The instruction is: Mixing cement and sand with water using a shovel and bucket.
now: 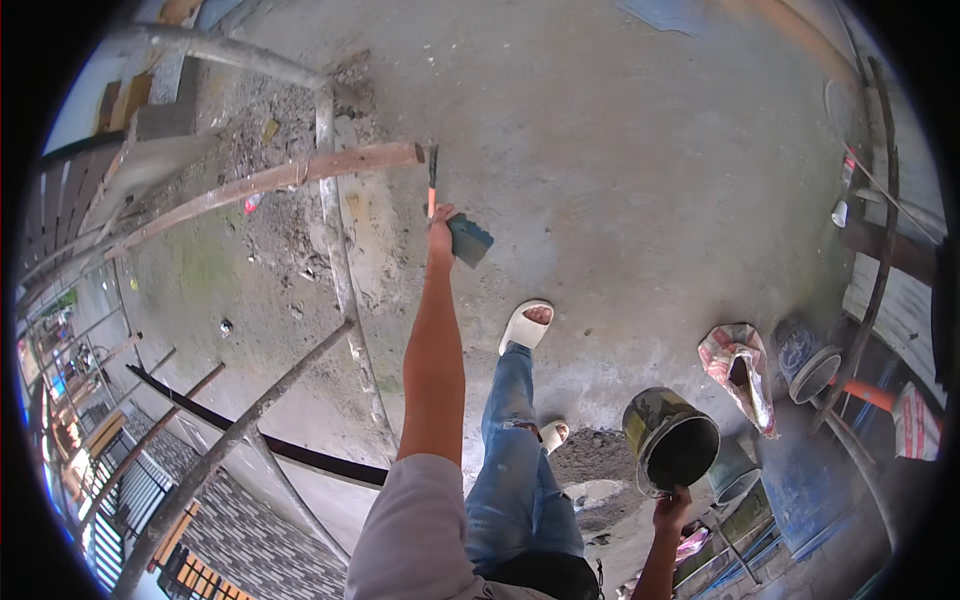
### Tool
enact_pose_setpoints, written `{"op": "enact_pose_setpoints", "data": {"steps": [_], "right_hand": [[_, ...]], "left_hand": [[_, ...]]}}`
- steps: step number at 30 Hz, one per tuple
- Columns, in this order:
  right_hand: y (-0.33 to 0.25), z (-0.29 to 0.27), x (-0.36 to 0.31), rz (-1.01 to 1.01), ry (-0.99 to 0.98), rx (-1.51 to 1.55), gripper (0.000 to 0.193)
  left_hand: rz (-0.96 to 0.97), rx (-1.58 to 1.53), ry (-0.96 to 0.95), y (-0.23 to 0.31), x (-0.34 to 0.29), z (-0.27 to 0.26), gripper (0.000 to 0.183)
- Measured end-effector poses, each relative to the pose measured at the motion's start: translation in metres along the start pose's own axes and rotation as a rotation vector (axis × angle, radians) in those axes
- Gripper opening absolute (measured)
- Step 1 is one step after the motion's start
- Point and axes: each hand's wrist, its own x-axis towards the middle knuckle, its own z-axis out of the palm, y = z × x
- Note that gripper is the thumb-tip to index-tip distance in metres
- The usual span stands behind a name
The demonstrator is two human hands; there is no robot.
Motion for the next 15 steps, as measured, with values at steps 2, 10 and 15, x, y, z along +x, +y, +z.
{"op": "enact_pose_setpoints", "data": {"steps": [2, 10, 15], "right_hand": [[0.008, 0.008, -0.003, 0.013, -0.055, 0.113, 0.021], [0.004, 0.007, -0.031, 0.073, 0.084, 0.258, 0.013], [0.056, -0.078, -0.048, 0.028, 0.193, 0.477, 0.015]], "left_hand": [[0.002, 0.162, -0.030, 0.030, -0.002, -0.016, 0.043], [-0.365, 0.526, -0.233, 0.036, -0.087, -0.018, 0.039], [-0.197, 0.888, -0.424, 0.019, -0.154, 0.033, 0.040]]}}
